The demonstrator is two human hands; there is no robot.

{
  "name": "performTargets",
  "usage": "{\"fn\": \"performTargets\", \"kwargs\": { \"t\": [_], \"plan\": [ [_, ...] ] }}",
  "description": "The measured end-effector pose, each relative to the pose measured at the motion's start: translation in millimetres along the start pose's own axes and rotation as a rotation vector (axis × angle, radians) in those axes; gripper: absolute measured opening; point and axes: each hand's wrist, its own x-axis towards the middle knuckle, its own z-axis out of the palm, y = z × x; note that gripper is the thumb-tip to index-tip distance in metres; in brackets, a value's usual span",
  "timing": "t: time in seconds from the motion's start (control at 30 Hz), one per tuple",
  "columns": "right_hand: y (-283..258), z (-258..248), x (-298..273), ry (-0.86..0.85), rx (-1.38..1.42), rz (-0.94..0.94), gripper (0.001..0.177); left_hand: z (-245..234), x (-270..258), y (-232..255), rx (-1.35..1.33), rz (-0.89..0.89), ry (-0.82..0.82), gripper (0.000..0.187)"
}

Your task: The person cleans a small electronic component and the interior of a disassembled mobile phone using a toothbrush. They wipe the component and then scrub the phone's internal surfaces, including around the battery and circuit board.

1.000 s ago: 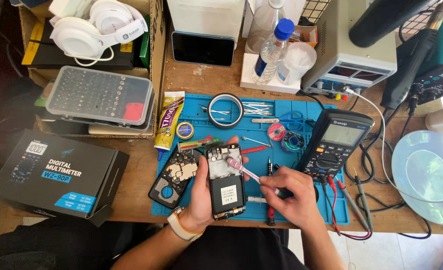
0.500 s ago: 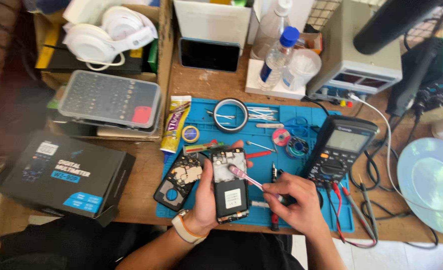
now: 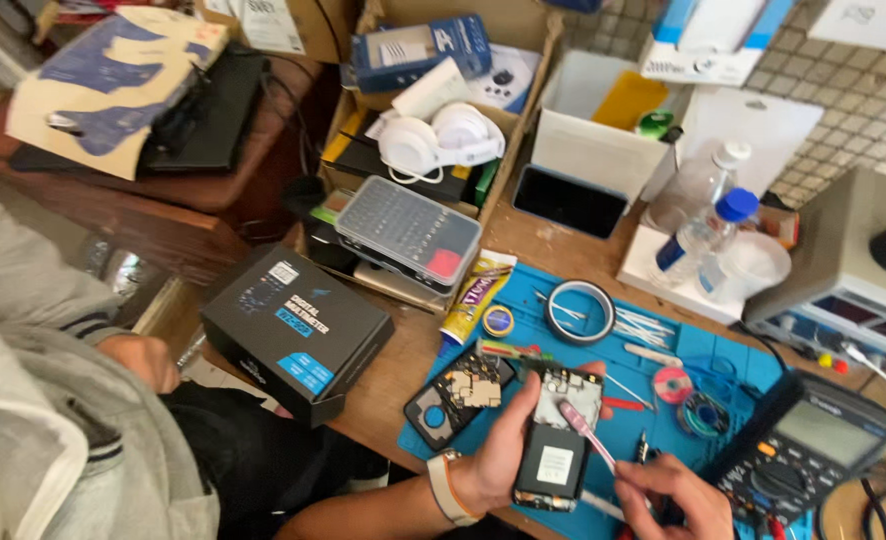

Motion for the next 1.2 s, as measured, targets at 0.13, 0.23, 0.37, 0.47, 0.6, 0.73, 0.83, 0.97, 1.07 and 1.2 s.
{"fn": "performTargets", "kwargs": {
  "t": [0.13,0.23,0.37,0.47,0.6,0.73,0.83,0.97,1.07,1.2],
  "plan": [
    [-1.4,1.6,-6.3,0.000,-0.013,0.145,0.010,-3.1,0.9,0.8,0.042,0.004,0.005,0.065],
    [-1.9,0.8,-9.4,-0.005,-0.036,0.243,0.009,-3.3,0.8,0.7,0.068,-0.009,0.018,0.066],
    [5.3,-0.1,-12.7,-0.033,-0.033,0.264,0.012,-3.2,0.9,0.9,0.052,-0.013,0.007,0.066],
    [9.7,-2.1,-12.0,-0.058,-0.031,0.231,0.014,-2.9,0.8,1.5,0.058,-0.010,0.001,0.066],
    [10.8,-3.9,-12.1,-0.077,-0.038,0.209,0.015,-2.2,0.5,2.1,0.066,-0.021,0.009,0.064],
    [5.8,-2.7,-9.1,-0.055,-0.027,0.181,0.014,-1.0,0.1,1.6,0.050,-0.018,0.003,0.064],
    [6.2,-2.0,-6.8,-0.044,0.004,0.163,0.014,-0.1,0.0,2.3,0.044,-0.037,0.019,0.064],
    [11.1,-5.5,-3.3,-0.081,-0.007,0.025,0.013,-0.2,0.7,1.1,0.041,-0.005,-0.011,0.064],
    [17.6,-7.1,-4.1,-0.096,-0.016,-0.010,0.012,-2.4,3.5,-0.2,-0.003,-0.021,-0.023,0.066],
    [13.1,-8.8,-3.4,-0.133,0.002,-0.007,0.009,-11.7,6.5,-3.8,-0.019,-0.040,-0.003,0.067]
  ]
}}
